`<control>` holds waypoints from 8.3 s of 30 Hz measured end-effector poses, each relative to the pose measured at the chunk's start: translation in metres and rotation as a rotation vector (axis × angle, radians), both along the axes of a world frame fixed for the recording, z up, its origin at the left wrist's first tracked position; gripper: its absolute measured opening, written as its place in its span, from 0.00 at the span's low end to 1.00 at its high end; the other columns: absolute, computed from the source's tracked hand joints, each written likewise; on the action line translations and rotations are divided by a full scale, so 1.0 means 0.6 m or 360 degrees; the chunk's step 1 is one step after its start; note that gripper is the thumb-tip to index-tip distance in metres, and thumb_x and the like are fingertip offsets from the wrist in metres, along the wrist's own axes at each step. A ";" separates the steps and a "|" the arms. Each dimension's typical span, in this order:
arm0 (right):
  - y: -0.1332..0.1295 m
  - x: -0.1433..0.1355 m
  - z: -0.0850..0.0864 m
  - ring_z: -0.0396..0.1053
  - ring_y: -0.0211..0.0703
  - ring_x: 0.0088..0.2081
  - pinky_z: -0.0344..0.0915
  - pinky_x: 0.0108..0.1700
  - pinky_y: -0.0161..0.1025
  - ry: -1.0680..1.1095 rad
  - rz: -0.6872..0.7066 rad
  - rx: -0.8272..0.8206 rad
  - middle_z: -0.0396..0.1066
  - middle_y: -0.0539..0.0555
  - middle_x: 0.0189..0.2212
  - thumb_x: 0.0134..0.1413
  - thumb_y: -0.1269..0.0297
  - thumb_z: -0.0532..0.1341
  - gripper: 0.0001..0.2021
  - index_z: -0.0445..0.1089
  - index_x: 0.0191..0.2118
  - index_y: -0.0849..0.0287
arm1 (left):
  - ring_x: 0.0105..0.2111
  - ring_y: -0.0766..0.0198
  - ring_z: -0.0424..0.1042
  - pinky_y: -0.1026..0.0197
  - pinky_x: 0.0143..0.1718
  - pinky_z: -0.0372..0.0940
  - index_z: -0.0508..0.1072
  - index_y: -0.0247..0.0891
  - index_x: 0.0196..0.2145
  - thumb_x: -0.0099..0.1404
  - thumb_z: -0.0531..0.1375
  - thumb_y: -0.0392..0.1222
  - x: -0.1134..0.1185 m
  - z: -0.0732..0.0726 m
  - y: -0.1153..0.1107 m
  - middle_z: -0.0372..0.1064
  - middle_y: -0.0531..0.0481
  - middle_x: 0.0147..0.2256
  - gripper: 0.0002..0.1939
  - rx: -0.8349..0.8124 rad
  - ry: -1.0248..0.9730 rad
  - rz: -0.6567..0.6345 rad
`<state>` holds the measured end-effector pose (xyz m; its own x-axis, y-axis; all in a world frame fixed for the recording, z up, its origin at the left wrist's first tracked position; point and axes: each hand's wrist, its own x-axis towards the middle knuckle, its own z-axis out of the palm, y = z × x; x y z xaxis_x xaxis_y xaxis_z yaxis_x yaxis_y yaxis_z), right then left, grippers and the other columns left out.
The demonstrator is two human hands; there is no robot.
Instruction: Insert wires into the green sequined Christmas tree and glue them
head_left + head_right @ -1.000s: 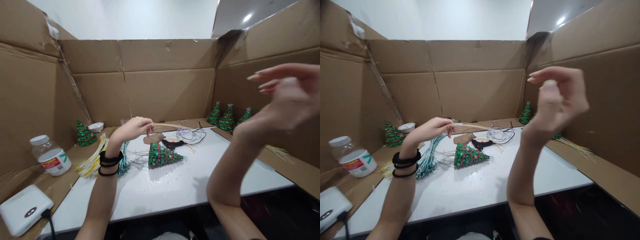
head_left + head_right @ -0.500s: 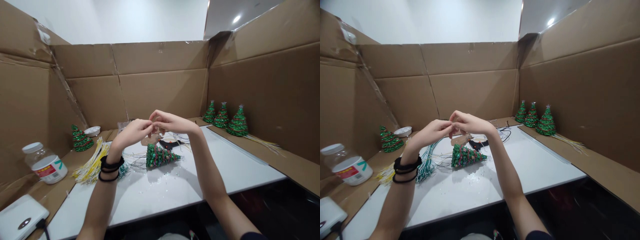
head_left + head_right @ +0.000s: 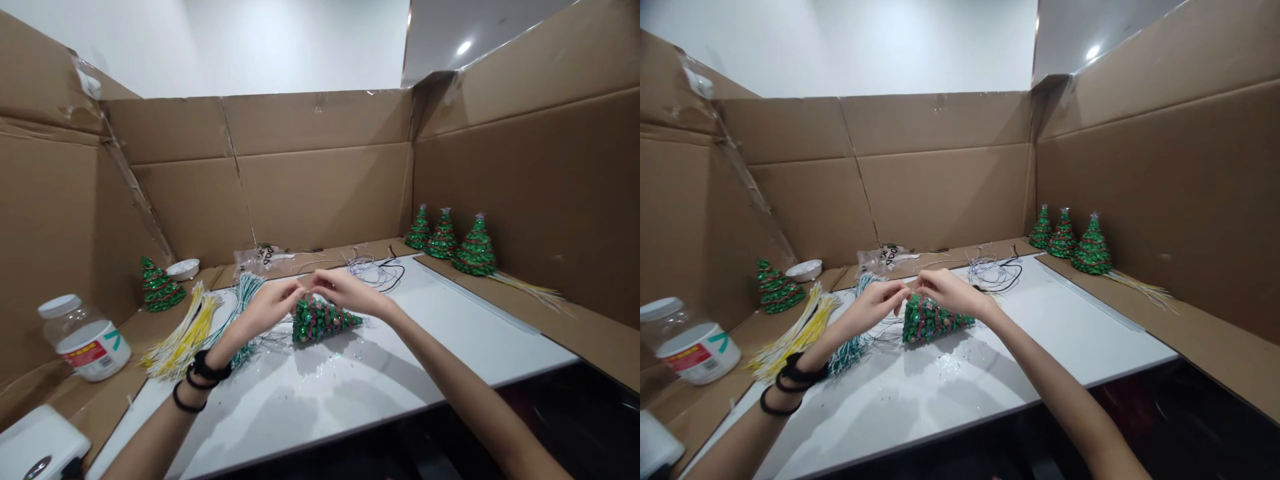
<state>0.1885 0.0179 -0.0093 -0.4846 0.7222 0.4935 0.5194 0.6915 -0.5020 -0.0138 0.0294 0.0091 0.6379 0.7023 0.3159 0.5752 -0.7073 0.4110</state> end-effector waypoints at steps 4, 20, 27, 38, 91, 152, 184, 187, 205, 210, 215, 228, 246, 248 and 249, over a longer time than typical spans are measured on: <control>0.029 0.026 -0.055 0.60 0.35 0.26 0.54 0.29 0.32 0.0143 -0.0139 -0.0185 0.66 0.49 0.25 0.57 0.64 0.53 0.09 0.66 0.31 0.61 | 0.23 0.65 0.61 0.64 0.25 0.50 0.64 0.37 0.22 0.62 0.49 0.57 -0.012 -0.057 0.002 0.62 0.54 0.20 0.22 -0.0082 -0.0059 0.0490; -0.022 0.037 -0.121 0.56 0.33 0.21 0.51 0.25 0.30 0.0189 -0.0202 -0.0181 0.62 0.46 0.19 0.56 0.63 0.55 0.08 0.67 0.31 0.60 | 0.18 0.72 0.41 0.64 0.19 0.38 0.54 0.40 0.19 0.51 0.58 0.62 0.013 -0.136 -0.010 0.42 0.61 0.16 0.25 -0.1238 -0.0686 0.0335; -0.022 0.029 -0.129 0.58 0.33 0.21 0.49 0.25 0.30 0.0041 -0.0304 -0.0098 0.64 0.47 0.20 0.54 0.67 0.56 0.05 0.67 0.31 0.60 | 0.20 0.70 0.52 0.66 0.21 0.45 0.62 0.37 0.22 0.53 0.59 0.59 0.023 -0.145 -0.012 0.51 0.58 0.19 0.21 -0.1304 -0.0944 0.0402; -0.022 0.021 -0.134 0.62 0.37 0.23 0.51 0.26 0.32 -0.0174 -0.0445 0.0043 0.67 0.51 0.23 0.58 0.65 0.52 0.08 0.63 0.28 0.59 | 0.21 0.70 0.53 0.66 0.22 0.46 0.65 0.37 0.26 0.54 0.58 0.60 0.020 -0.159 -0.002 0.57 0.57 0.20 0.21 -0.1403 -0.0980 0.0348; -0.031 0.004 -0.145 0.67 0.41 0.29 0.56 0.30 0.32 -0.0105 -0.0374 0.0023 0.70 0.53 0.32 0.57 0.71 0.48 0.10 0.59 0.44 0.57 | 0.18 0.73 0.44 0.65 0.20 0.37 0.58 0.38 0.25 0.52 0.60 0.60 0.023 -0.166 -0.001 0.45 0.60 0.19 0.23 -0.1559 -0.1094 0.0232; -0.014 0.020 -0.160 0.67 0.46 0.44 0.63 0.45 0.41 -0.0276 -0.0462 0.0175 0.70 0.60 0.43 0.62 0.66 0.46 0.17 0.62 0.54 0.59 | 0.24 0.64 0.67 0.67 0.23 0.58 0.77 0.34 0.26 0.50 0.59 0.39 -0.019 -0.168 0.029 0.74 0.50 0.25 0.08 -0.0828 -0.0680 0.0259; -0.017 0.016 -0.152 0.68 0.45 0.44 0.63 0.45 0.40 -0.0168 -0.0420 0.0095 0.70 0.57 0.45 0.62 0.65 0.48 0.16 0.63 0.52 0.56 | 0.25 0.64 0.66 0.67 0.26 0.56 0.79 0.37 0.30 0.49 0.62 0.46 -0.101 -0.095 0.058 0.74 0.50 0.25 0.12 -0.0804 -0.0256 0.0214; -0.018 0.016 -0.151 0.68 0.45 0.44 0.63 0.45 0.40 -0.0149 -0.0405 0.0083 0.70 0.57 0.45 0.61 0.65 0.48 0.16 0.63 0.52 0.56 | 0.27 0.64 0.67 0.67 0.28 0.57 0.79 0.37 0.30 0.50 0.62 0.45 -0.111 -0.085 0.059 0.74 0.50 0.26 0.11 -0.0829 -0.0212 0.0170; -0.009 0.016 -0.164 0.58 0.38 0.25 0.51 0.28 0.35 -0.0077 -0.0503 0.0138 0.61 0.51 0.22 0.60 0.66 0.48 0.13 0.57 0.24 0.58 | 0.31 0.63 0.65 0.67 0.32 0.58 0.75 0.35 0.39 0.60 0.52 0.51 -0.116 -0.075 0.041 0.69 0.49 0.31 0.20 -0.1040 0.0383 -0.0047; -0.011 0.014 -0.163 0.58 0.39 0.26 0.53 0.29 0.35 -0.0110 -0.0454 0.0223 0.62 0.51 0.24 0.61 0.64 0.49 0.12 0.58 0.26 0.57 | 0.25 0.64 0.62 0.66 0.27 0.57 0.73 0.34 0.34 0.61 0.50 0.53 -0.080 -0.092 0.026 0.63 0.52 0.24 0.20 -0.0903 0.0244 -0.0008; -0.010 0.010 -0.168 0.60 0.40 0.28 0.54 0.30 0.35 -0.0113 -0.0418 0.0300 0.63 0.52 0.25 0.62 0.64 0.50 0.12 0.59 0.27 0.57 | 0.27 0.65 0.63 0.66 0.29 0.58 0.68 0.35 0.28 0.63 0.48 0.49 -0.039 -0.129 0.018 0.64 0.52 0.26 0.17 -0.0656 -0.0052 0.0024; -0.003 0.011 -0.178 0.59 0.40 0.26 0.54 0.28 0.36 -0.0102 -0.0548 0.0413 0.62 0.51 0.23 0.61 0.63 0.50 0.13 0.56 0.25 0.57 | 0.27 0.64 0.64 0.64 0.30 0.58 0.68 0.36 0.25 0.59 0.49 0.43 -0.036 -0.134 0.022 0.66 0.51 0.24 0.12 -0.0498 -0.0151 0.0090; -0.002 -0.007 -0.188 0.58 0.39 0.25 0.54 0.28 0.36 0.0122 -0.0530 0.0395 0.58 0.50 0.22 0.60 0.66 0.49 0.14 0.51 0.23 0.56 | 0.32 0.60 0.68 0.63 0.32 0.61 0.72 0.32 0.29 0.56 0.49 0.40 -0.011 -0.178 0.041 0.72 0.45 0.30 0.13 -0.0507 -0.0360 0.0130; -0.002 -0.007 -0.188 0.57 0.39 0.25 0.53 0.28 0.36 0.0106 -0.0543 0.0420 0.58 0.50 0.22 0.60 0.66 0.49 0.13 0.52 0.23 0.56 | 0.31 0.61 0.67 0.64 0.32 0.60 0.71 0.33 0.28 0.57 0.49 0.39 -0.011 -0.178 0.040 0.72 0.47 0.30 0.13 -0.0475 -0.0353 0.0130; -0.002 -0.007 -0.188 0.57 0.40 0.25 0.53 0.28 0.36 0.0089 -0.0551 0.0441 0.59 0.50 0.22 0.60 0.66 0.49 0.13 0.53 0.23 0.56 | 0.30 0.62 0.66 0.64 0.32 0.60 0.71 0.33 0.28 0.57 0.48 0.39 -0.011 -0.178 0.039 0.72 0.48 0.29 0.12 -0.0471 -0.0353 0.0121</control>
<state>0.1845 0.0169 -0.1220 -0.2047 0.6742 0.7096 0.7214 0.5939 -0.3561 -0.0204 0.0530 -0.0979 0.5192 0.8267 0.2167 0.4957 -0.4979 0.7116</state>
